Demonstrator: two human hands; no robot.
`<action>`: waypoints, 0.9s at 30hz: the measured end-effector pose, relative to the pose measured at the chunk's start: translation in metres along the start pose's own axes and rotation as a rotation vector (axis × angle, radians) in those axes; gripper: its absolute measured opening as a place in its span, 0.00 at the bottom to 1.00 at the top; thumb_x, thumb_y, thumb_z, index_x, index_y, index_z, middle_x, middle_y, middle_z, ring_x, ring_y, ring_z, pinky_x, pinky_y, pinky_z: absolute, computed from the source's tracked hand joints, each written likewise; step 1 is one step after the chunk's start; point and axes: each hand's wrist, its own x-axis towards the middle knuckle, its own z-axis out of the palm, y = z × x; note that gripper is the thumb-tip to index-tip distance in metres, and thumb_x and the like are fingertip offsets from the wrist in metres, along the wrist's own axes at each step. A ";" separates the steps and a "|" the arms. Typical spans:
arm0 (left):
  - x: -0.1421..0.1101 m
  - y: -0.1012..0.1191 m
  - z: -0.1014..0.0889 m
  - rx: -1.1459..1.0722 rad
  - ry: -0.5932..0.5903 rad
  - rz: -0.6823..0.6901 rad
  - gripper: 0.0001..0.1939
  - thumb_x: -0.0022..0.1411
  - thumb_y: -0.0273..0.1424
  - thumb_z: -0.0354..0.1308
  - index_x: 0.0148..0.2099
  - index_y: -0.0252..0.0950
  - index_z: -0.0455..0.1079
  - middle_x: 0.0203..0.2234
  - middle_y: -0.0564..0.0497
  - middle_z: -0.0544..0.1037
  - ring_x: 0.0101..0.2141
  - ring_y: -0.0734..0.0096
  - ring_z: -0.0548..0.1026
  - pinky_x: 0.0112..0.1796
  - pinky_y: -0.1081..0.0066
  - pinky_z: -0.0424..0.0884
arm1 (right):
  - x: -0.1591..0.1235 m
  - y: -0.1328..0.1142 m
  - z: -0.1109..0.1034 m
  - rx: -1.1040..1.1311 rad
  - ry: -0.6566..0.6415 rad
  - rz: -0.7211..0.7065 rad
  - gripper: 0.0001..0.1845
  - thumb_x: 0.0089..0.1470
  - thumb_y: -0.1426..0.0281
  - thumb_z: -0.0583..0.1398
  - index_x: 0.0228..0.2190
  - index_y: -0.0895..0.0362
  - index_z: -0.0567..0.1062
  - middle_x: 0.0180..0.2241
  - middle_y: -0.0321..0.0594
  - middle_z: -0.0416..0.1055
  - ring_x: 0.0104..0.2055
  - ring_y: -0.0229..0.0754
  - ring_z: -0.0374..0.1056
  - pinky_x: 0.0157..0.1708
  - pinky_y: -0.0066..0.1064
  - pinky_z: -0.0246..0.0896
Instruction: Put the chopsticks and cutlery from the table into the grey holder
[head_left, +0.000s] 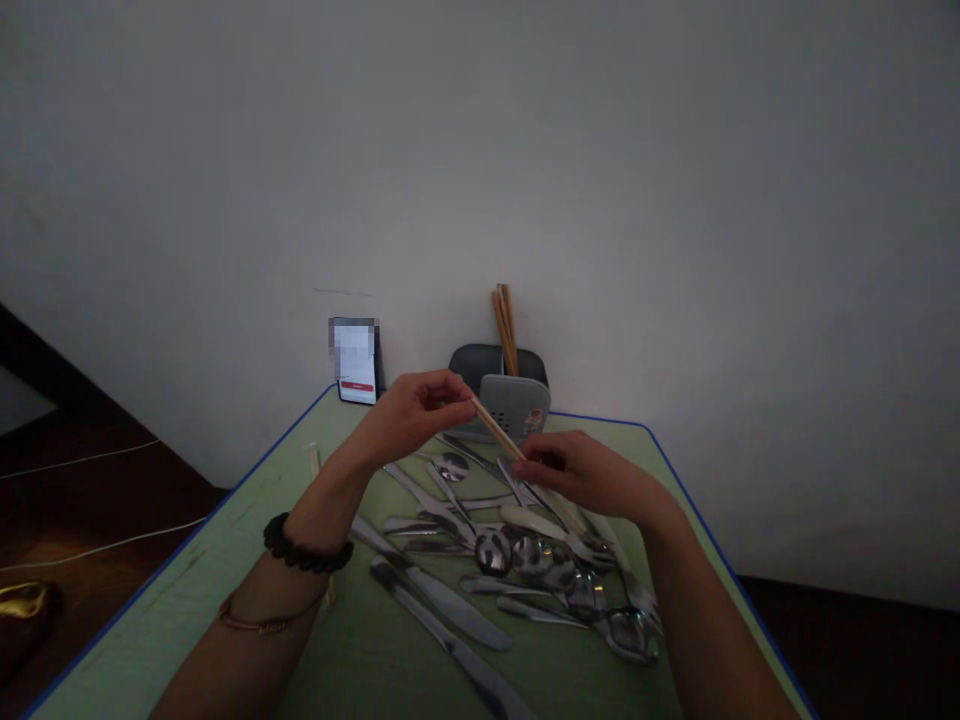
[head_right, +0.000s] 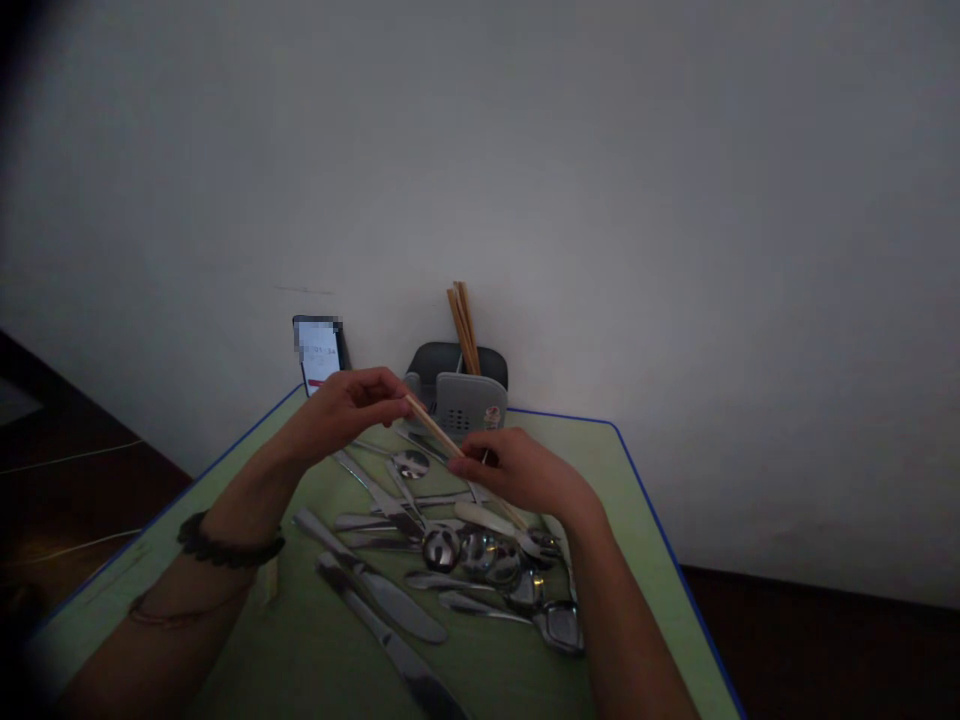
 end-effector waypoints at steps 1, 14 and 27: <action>0.000 0.000 -0.001 0.020 0.004 0.005 0.10 0.53 0.35 0.61 0.32 0.32 0.70 0.28 0.51 0.77 0.29 0.74 0.73 0.31 0.74 0.68 | 0.000 0.000 0.000 0.004 0.010 -0.006 0.17 0.56 0.58 0.55 0.24 0.58 0.70 0.21 0.32 0.62 0.23 0.33 0.55 0.23 0.26 0.47; -0.003 -0.009 -0.018 0.417 -0.218 -0.066 0.14 0.56 0.41 0.59 0.31 0.35 0.75 0.24 0.53 0.78 0.25 0.74 0.72 0.25 0.77 0.63 | -0.001 0.013 -0.005 -0.119 0.266 -0.081 0.11 0.57 0.66 0.55 0.32 0.57 0.75 0.30 0.39 0.72 0.30 0.37 0.64 0.31 0.28 0.56; -0.002 0.008 -0.004 0.309 0.164 0.149 0.14 0.58 0.41 0.57 0.35 0.34 0.74 0.31 0.49 0.79 0.31 0.71 0.74 0.33 0.75 0.69 | -0.008 0.003 -0.008 0.123 0.200 -0.063 0.15 0.56 0.60 0.56 0.34 0.58 0.75 0.28 0.38 0.70 0.29 0.36 0.61 0.28 0.27 0.56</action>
